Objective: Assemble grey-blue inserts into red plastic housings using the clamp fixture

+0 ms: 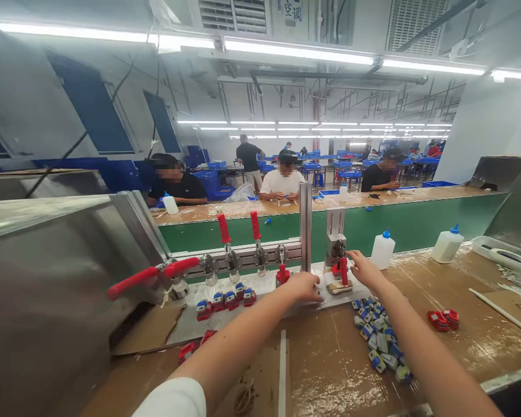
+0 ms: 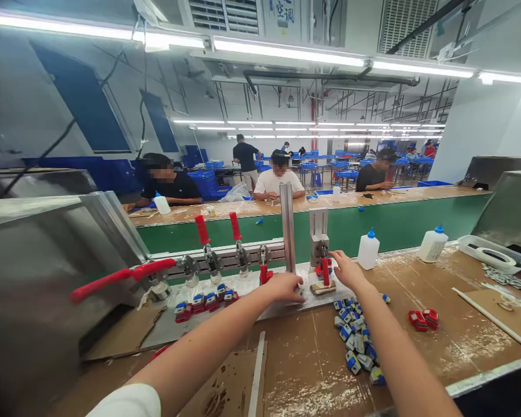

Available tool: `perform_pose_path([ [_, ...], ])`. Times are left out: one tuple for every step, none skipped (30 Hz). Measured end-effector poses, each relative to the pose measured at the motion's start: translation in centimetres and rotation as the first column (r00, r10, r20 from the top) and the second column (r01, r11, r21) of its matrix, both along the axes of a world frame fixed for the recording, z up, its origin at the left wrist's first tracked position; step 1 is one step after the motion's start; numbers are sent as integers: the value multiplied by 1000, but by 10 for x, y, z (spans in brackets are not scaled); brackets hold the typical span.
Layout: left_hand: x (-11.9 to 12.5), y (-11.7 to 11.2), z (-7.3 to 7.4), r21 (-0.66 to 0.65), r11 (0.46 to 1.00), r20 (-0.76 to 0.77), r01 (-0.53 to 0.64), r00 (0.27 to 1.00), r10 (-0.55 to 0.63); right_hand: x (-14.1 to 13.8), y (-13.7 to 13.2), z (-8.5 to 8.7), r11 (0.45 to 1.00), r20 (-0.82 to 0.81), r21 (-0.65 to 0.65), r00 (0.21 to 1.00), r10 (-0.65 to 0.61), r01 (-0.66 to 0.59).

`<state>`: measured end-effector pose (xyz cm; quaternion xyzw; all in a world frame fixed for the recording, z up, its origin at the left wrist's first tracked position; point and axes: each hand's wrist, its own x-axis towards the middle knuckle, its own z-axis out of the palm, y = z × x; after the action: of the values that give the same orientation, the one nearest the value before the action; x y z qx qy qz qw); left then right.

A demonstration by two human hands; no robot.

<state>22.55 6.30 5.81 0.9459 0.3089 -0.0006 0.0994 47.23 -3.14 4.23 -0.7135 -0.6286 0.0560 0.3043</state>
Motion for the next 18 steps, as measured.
perform_pose_path([
  [-7, -5, -2, 7, 1000, -21, 26, 999, -25, 5, 8, -2, 994, -40, -2, 993, 107, -108],
  [-13, -11, -4, 16, 999, -31, 46, 998, -46, 9, 16, -5, 979, -88, -4, 975, 204, -205],
  [-18, -17, -6, 28, 998, -32, 61, 998, -60, 13, 23, -10, 961, -133, -2, 953, 272, -275],
  [-22, -23, -7, 43, 997, -24, 69, 997, -68, 16, 28, -17, 949, -166, 3, 935, 313, -316],
  [-28, -28, -7, 58, 996, -12, 71, 997, -70, 19, 33, -23, 941, -187, 4, 924, 334, -339],
  [-35, -34, -6, 70, 995, 1, 70, 998, -70, 22, 38, -29, 936, -202, -8, 917, 343, -352],
  [-45, -39, -5, 83, 994, 17, 69, 997, -71, 26, 42, -35, 936, -205, -22, 918, 338, -350],
  [-59, -44, -2, 100, 993, 39, 69, 997, -73, 30, 45, -40, 941, -189, -36, 927, 323, -335],
  [-77, -50, 1, 119, 991, 68, 64, 995, -73, 35, 47, -44, 951, -156, -41, 943, 295, -305],
  [-100, -55, 5, 142, 988, 108, 55, 992, -71, 39, 46, -46, 965, -114, -38, 961, 253, -258],
  [-126, -59, 10, 165, 986, 156, 28, 986, -54, 43, 43, -47, 981, -68, -22, 979, 192, -194],
  [-156, -62, 14, 173, 985, 206, -27, 979, -10, 45, 37, -46, 993, -25, 9, 993, 114, -114],
  [-188, -63, 19, 166, 980, 249, -106, 967, 62, 47, 28, -43, 998, 8, 55, 1000, 28, -28],
  [-221, -62, 23, 143, 970, 288, -195, 946, 148, 45, 16, -40, 990, 25, 121, 997, -70, 66],
  [-255, -58, 25, 104, 951, 315, -290, 917, 245, 40, 1, -35, 968, 22, 196, 986, -164, 157],
  [-286, -53, 25, 50, 925, 334, -376, 879, 339, 29, -15, -30, 936, 3, 275, 973, -232, 222],
  [-314, -45, 23, 2, 888, 362, -459, 828, 428, 12, -30, -26, 897, -39, 347, 960, -278, 274],
  [-339, -38, 19, -32, 852, 400, -523, 774, 490, -11, -43, -23, 883, -87, 375, 959, -268, 281],
])
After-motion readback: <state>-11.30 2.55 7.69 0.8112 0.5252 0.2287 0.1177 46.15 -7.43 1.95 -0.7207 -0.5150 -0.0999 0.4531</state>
